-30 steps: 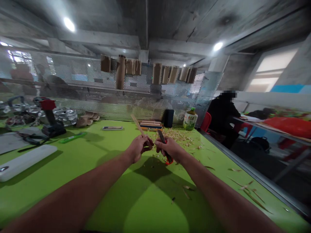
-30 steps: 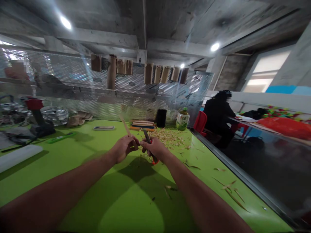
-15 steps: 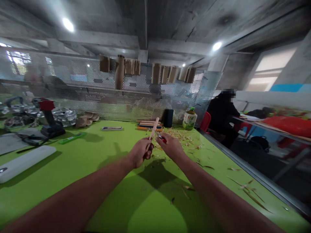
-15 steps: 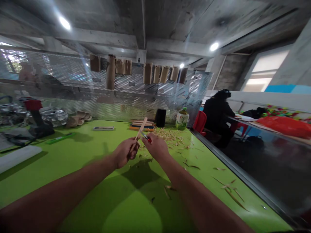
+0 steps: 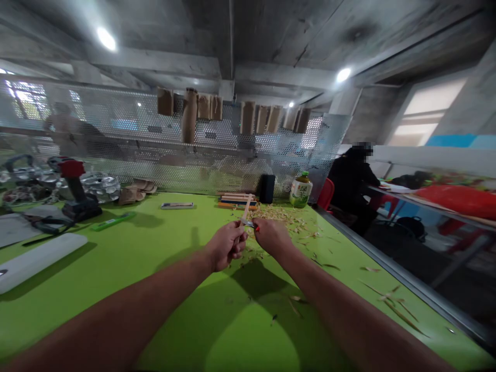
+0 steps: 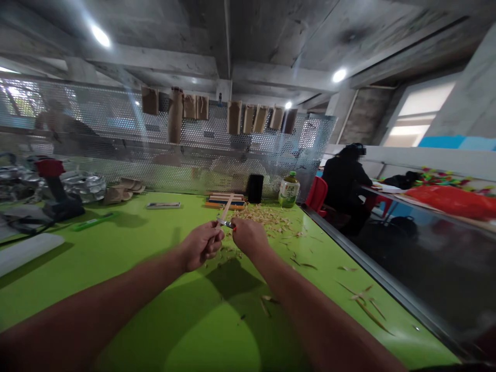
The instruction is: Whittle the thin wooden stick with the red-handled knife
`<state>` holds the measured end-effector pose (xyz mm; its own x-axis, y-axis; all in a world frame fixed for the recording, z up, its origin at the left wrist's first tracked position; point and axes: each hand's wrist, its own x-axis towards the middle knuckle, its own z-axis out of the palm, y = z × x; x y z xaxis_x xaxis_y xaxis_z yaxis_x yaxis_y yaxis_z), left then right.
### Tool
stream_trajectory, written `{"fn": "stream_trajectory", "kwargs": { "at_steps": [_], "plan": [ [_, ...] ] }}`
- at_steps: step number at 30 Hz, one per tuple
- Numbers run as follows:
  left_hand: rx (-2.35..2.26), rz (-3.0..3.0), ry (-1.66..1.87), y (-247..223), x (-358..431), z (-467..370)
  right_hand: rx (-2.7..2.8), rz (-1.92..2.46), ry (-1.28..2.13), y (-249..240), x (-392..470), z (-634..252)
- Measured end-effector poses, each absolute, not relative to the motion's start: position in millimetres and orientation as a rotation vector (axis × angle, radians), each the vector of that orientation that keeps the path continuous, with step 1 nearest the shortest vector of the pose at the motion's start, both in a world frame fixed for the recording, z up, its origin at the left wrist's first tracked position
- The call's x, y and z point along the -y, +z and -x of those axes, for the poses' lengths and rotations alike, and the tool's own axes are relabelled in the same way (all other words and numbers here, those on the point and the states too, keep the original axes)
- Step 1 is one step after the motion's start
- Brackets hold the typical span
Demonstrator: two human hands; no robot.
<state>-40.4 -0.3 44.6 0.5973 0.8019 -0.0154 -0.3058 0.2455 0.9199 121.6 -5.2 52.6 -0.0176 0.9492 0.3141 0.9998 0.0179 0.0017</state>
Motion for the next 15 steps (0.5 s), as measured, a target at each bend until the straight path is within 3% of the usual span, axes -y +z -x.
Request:
{"fn": "stream_trajectory", "kwargs": {
  "at_steps": [15],
  "plan": [
    [-0.638,-1.1,0.824,51.2,11.4,36.2,2.076,1.956,-0.477,49.1,2.1,-119.1]
  ]
}}
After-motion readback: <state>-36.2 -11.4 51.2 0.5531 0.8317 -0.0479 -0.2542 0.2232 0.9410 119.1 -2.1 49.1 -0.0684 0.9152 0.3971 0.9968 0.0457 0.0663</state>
